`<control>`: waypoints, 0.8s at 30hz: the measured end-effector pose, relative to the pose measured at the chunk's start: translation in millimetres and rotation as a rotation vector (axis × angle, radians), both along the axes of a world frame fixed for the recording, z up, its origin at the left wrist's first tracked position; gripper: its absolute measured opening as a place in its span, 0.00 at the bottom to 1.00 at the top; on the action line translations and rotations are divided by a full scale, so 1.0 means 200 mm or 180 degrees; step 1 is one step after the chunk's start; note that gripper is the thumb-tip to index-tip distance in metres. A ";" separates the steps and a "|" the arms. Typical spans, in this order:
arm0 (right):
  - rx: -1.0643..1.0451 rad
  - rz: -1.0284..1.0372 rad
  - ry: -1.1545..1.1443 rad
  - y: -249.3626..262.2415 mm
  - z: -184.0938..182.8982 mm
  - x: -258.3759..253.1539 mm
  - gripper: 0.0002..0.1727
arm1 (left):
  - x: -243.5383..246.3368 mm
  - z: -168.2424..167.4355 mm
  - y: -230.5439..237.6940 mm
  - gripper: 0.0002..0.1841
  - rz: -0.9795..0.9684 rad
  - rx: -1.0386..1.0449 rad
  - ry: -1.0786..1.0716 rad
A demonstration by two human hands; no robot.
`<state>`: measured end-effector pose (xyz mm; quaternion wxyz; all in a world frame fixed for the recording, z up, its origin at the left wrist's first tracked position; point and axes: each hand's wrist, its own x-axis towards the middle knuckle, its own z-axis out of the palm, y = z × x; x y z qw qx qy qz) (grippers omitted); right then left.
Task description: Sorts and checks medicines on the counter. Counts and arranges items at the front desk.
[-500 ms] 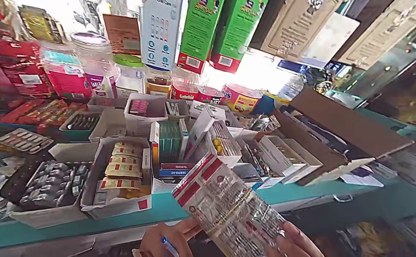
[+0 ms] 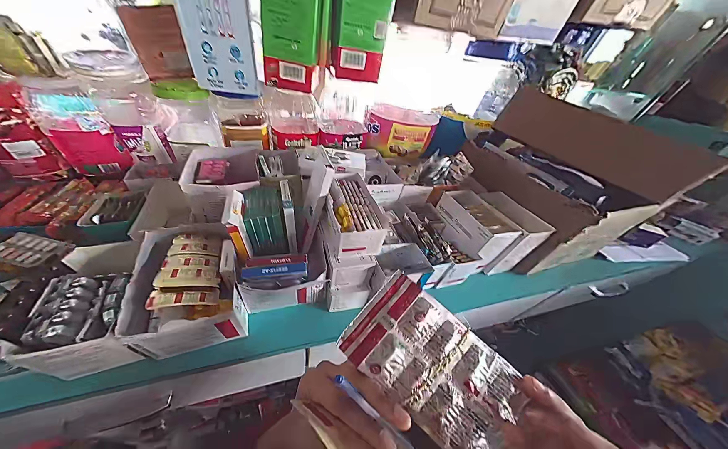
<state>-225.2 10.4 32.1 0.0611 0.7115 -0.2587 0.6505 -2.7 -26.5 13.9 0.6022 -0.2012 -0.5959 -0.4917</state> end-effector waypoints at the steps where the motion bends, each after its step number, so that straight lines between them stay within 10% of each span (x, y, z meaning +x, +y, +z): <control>1: 0.0060 -0.0116 0.0020 0.02 -0.03 -0.03 0.05 | -0.02 -0.01 0.01 0.13 -0.0131 0.0037 -0.0044; 9: 0.1665 0.1022 -0.0175 0.24 -0.10 -0.40 0.26 | -0.37 -0.06 0.00 0.12 -0.0164 0.0434 -0.0190; 16: 0.2234 -0.0719 -0.0668 0.48 -0.06 -0.68 0.27 | -0.85 -0.16 0.11 0.12 -0.0832 0.2124 -0.0423; 24: 0.1538 -0.2700 -0.0749 0.66 -0.10 -0.95 0.30 | -1.42 -0.18 0.09 0.12 -0.2613 0.0668 -0.0553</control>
